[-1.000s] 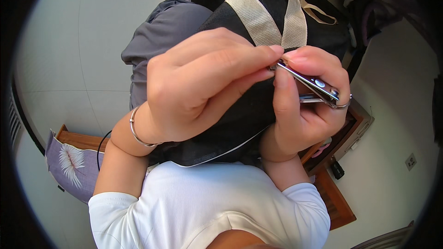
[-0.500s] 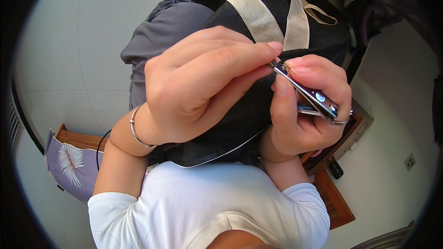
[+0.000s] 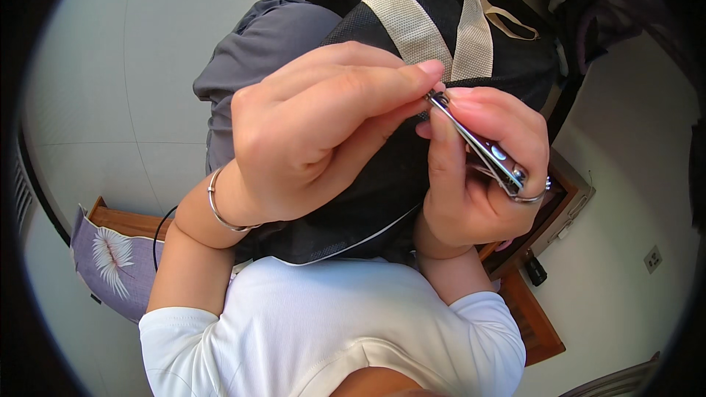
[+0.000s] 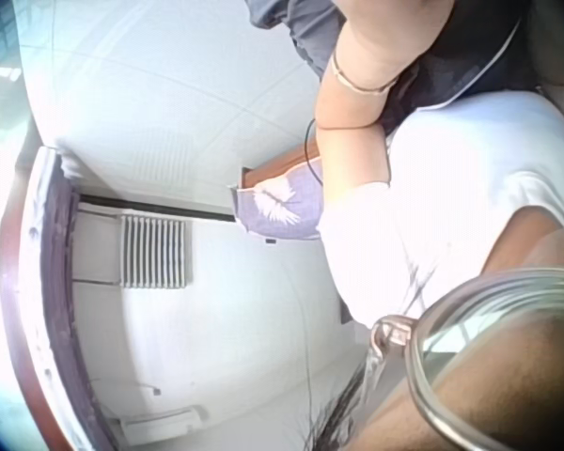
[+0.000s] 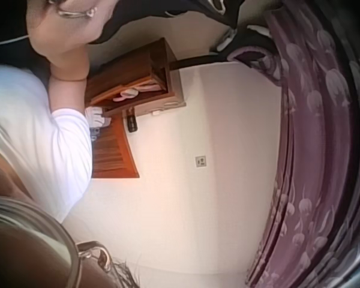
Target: The person repairs a broken zipper on a black backpack. They first attempt to reattach the zipper slider by hand, then retrieve a nail clipper from a nearby drawer to manipulate the slider mechanism. Finally, they slide the zipper up and down to test the repair.
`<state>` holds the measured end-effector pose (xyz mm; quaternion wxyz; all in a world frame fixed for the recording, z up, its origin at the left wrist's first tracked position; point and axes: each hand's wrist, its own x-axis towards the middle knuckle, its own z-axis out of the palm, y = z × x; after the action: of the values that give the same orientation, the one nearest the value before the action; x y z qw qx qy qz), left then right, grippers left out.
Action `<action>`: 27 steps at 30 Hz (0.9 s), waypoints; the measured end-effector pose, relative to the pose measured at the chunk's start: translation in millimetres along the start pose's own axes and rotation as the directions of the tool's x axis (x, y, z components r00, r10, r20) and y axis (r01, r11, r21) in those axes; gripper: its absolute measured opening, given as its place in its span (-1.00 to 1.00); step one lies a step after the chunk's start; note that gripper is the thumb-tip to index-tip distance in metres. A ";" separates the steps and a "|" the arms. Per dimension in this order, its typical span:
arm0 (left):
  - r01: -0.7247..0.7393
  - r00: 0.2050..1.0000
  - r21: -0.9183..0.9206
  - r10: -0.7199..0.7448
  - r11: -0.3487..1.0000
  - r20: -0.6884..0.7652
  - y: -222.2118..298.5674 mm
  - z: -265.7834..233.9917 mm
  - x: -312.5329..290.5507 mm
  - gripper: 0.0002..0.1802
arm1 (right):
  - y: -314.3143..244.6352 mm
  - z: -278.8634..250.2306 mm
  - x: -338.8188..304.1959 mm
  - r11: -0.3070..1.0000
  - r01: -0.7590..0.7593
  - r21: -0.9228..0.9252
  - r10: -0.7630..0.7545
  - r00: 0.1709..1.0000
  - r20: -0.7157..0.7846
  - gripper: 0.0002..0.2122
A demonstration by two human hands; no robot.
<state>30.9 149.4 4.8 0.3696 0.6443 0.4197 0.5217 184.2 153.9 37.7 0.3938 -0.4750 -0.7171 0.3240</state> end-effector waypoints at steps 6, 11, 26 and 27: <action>0.051 0.999 -0.073 -0.050 0.996 0.010 -0.6 -1.6 0.5 -0.73 | 0.4 1.0 0.8 0.997 0.044 -0.067 -0.044 0.999 0.008 -0.77; 0.096 0.995 -0.177 -0.093 0.980 0.025 -2.8 -1.7 1.3 -0.76 | 3.2 0.7 2.3 1.000 -0.020 0.018 0.021 1.000 -0.017 -0.80; 0.259 0.963 -0.475 -0.264 0.841 0.059 6.8 9.8 0.0 -0.78 | 18.3 -23.5 3.4 0.632 -0.197 0.749 0.297 0.955 0.001 -0.58; 0.245 0.967 -0.486 -0.245 0.839 0.065 5.9 9.7 -1.4 -0.78 | 17.1 -21.8 3.0 0.640 -0.172 0.749 0.291 0.956 -0.029 -0.63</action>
<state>41.2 145.5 7.9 0.5842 0.4706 0.3525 0.5594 209.8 164.4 34.6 0.5587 -0.3851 -0.4265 0.5981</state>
